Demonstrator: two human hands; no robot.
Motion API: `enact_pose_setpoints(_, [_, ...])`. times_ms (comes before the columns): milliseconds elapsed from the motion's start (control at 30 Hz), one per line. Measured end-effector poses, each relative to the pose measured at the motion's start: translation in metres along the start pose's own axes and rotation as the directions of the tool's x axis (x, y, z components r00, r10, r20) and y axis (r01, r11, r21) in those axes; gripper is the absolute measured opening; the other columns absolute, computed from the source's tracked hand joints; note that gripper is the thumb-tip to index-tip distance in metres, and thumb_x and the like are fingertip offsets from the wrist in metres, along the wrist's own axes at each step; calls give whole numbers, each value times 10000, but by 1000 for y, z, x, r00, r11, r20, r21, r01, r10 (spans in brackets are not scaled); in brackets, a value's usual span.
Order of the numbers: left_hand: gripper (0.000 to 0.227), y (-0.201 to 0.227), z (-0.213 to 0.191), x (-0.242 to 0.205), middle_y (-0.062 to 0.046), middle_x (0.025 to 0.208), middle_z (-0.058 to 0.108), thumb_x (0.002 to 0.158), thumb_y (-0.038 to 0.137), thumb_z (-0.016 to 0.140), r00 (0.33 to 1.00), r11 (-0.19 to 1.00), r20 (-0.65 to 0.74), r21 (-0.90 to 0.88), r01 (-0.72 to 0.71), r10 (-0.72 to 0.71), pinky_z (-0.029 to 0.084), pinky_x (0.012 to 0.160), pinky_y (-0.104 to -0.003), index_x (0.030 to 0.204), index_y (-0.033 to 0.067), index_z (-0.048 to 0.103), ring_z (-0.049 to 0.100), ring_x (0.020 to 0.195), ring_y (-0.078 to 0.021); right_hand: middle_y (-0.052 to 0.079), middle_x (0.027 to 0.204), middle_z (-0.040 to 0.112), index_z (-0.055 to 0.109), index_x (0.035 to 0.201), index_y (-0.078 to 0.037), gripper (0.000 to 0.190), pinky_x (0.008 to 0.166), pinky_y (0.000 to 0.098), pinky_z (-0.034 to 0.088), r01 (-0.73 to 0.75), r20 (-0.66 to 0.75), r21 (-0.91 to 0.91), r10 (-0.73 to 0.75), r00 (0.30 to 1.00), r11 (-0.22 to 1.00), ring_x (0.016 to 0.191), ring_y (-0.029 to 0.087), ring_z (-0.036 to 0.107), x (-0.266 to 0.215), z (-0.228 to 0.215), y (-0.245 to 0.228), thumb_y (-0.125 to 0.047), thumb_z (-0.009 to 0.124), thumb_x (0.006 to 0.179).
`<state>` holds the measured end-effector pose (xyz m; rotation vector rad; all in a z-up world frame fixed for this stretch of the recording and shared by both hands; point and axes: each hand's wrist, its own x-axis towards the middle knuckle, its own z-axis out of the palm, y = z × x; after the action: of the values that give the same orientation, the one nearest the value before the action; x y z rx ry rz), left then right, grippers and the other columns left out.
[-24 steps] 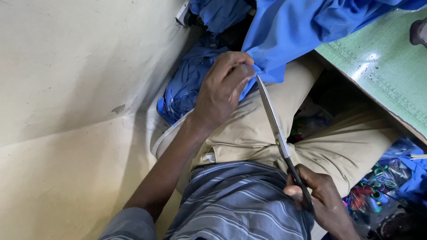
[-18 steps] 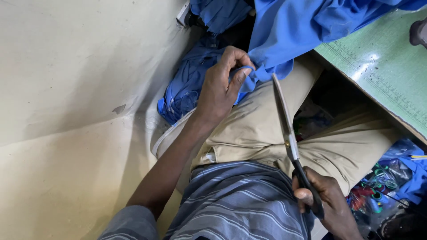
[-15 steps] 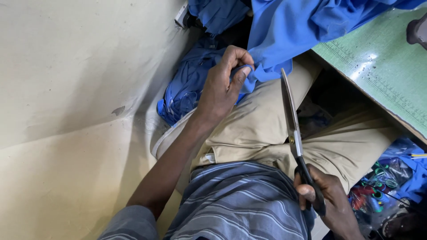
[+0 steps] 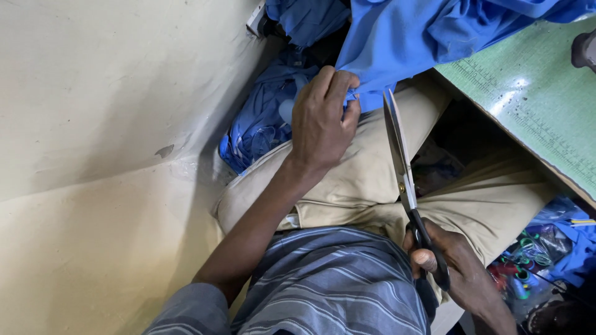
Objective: Cutting blue fabric with a pair of large scissors on a work table
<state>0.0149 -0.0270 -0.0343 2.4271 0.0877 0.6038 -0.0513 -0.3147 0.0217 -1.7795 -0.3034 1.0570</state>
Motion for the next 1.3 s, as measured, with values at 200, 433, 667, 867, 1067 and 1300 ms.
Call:
enact_pose_setpoints(200, [173, 9, -19, 3, -5, 920, 625, 954, 149, 766, 997, 983, 40, -166, 74, -68, 447, 579, -383, 964, 135, 594, 557, 660, -204, -1, 623, 673, 701, 771, -93, 722, 526, 300, 460, 20, 3, 21, -20, 1000, 1000, 560, 123, 617, -2, -6, -5, -783, 499, 836])
enact_pose_setpoints(433, [268, 39, -55, 14, -22, 697, 659, 994, 261, 669, 966, 872, 244, -488, 48, 83, 405, 519, -312, 823, 57, 697, 574, 589, -111, 30, 578, 710, 704, 882, -76, 787, 536, 278, 491, 48, -88, 78, -41, 995, 996, 521, 124, 655, -20, -7, -1, -835, 499, 845])
enact_pose_setpoints(667, [177, -6, -42, -16, -27, 791, 591, 850, 139, 823, 834, 964, 551, -210, 165, -23, 383, 588, -410, 901, 111, 656, 551, 671, -219, 31, 556, 685, 701, 856, -62, 629, 492, 291, 476, -2, -90, 128, 14, 996, 992, 501, 134, 640, -17, 1, -3, -681, 586, 853])
enact_pose_setpoints(867, [297, -11, -40, -21, -110, 967, 458, 762, -115, 668, 933, 980, 354, -156, 127, -65, 451, 686, -480, 954, 66, 532, 568, 814, -319, 26, 581, 589, 699, 800, -49, 511, 457, 298, 451, -124, 114, 109, 111, 987, 986, 492, 117, 567, -3, 3, -2, -559, 681, 834])
enact_pose_setpoints(1067, [327, 2, -49, -13, -129, 1054, 412, 773, -196, 661, 963, 970, 252, -191, 147, -96, 518, 738, -415, 966, 14, 502, 580, 890, -287, -43, 818, 724, 738, 919, -159, 609, 657, 296, 511, -44, 213, -143, 74, 974, 989, 737, 109, 664, 10, -2, -1, -719, 515, 825])
enact_pose_setpoints(1300, [298, 2, -57, -5, -152, 1036, 423, 786, -223, 622, 991, 973, 130, -230, 20, 10, 490, 795, -404, 943, -14, 480, 535, 873, -289, -45, 803, 781, 765, 953, -179, 628, 641, 292, 535, -25, 233, -228, 80, 969, 973, 715, 117, 726, 9, -20, -9, -736, 520, 799])
